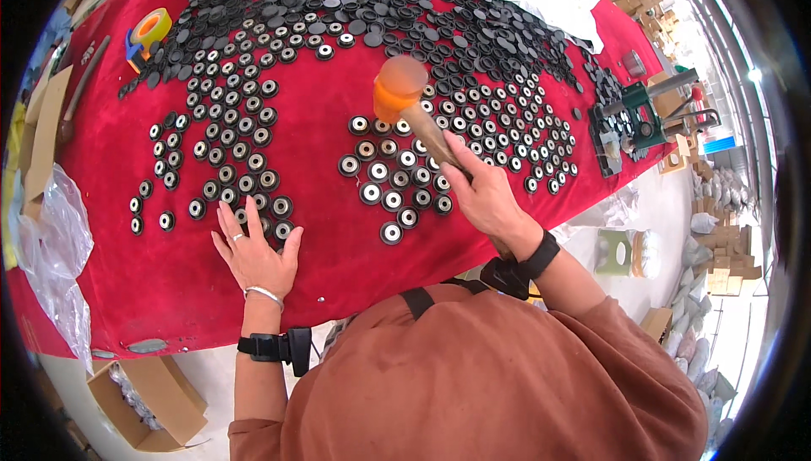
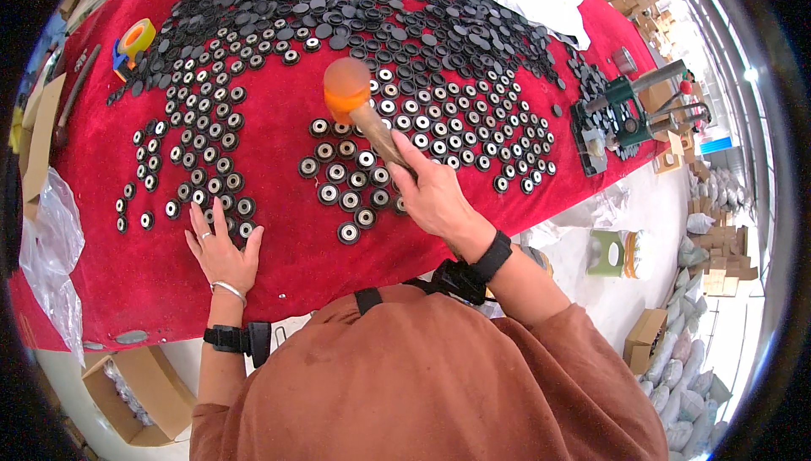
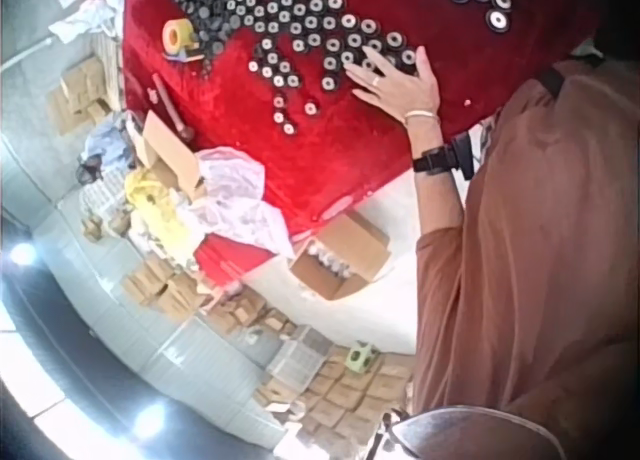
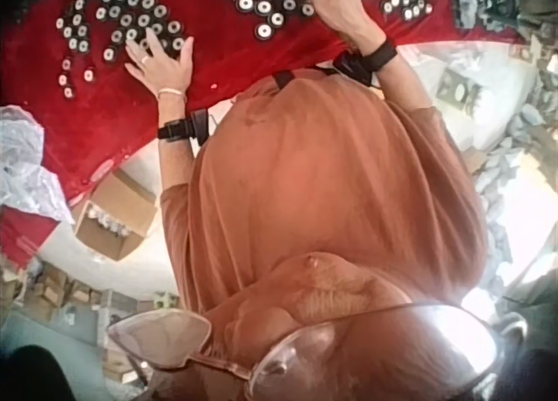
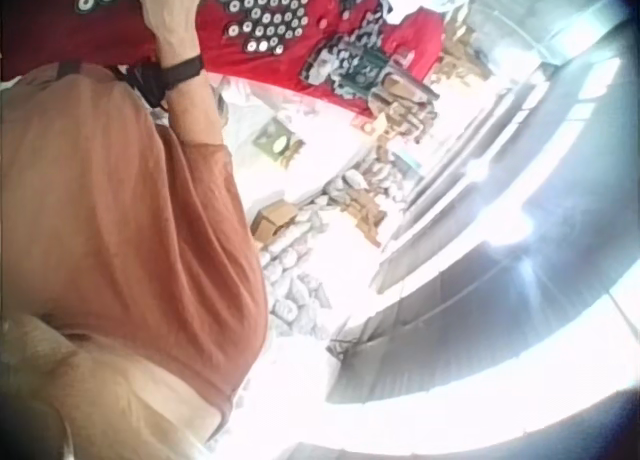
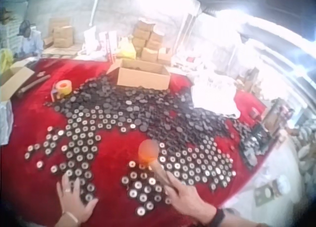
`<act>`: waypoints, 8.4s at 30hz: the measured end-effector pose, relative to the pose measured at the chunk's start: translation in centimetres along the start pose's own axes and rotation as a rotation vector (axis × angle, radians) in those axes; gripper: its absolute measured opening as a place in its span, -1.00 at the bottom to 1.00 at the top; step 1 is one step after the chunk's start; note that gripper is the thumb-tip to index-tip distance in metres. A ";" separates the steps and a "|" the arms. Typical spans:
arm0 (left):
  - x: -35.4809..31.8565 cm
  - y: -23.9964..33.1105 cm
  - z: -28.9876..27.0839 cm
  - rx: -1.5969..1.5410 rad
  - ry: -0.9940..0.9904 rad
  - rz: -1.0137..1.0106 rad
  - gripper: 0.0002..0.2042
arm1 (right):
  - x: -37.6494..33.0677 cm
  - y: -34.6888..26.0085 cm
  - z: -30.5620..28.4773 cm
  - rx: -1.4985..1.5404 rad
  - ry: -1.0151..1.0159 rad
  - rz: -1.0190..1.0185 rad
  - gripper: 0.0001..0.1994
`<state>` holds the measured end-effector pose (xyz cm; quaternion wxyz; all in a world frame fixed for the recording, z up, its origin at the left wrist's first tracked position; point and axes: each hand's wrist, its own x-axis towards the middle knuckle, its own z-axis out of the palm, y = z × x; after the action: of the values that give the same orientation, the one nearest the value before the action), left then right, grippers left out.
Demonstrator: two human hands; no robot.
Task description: The person is using a mallet to tap circular rubber or plastic components into place, likely assembling or finishing industrial parts.
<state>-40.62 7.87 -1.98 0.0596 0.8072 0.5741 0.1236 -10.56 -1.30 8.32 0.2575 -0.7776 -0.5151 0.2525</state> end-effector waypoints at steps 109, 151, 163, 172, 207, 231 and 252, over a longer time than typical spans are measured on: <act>-2.3 -1.4 -0.3 -0.459 0.268 0.070 -0.77 | 2.8 -8.2 6.0 0.211 -0.219 -0.515 -0.46; 6.6 10.0 4.0 -0.537 -0.051 0.417 -0.40 | 0.6 -4.8 -1.0 0.771 -0.112 -0.081 -0.40; 4.4 -7.4 -0.5 0.028 0.066 -0.106 -0.25 | 8.6 -6.9 6.4 0.053 0.047 -0.419 -0.43; 4.4 -7.2 -1.3 0.029 -0.090 -0.188 -0.31 | 11.8 -7.5 8.6 -0.265 -0.045 -0.438 -0.47; 15.6 2.8 3.1 -0.087 -0.117 0.314 -0.33 | 4.3 -5.1 0.7 0.570 -0.034 0.146 -0.43; 6.1 6.0 2.3 -0.593 -0.111 0.331 -0.37 | 16.7 -7.0 6.6 -0.141 -0.115 -0.480 -0.47; 6.3 6.2 2.4 -0.561 -0.195 0.298 -0.24 | 14.3 -7.9 8.9 -0.198 -0.183 -0.591 -0.45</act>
<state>-32.41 11.84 -2.01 0.3153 0.8424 0.3851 0.2064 -16.88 15.90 5.12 0.1953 -0.5898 -0.7616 0.1845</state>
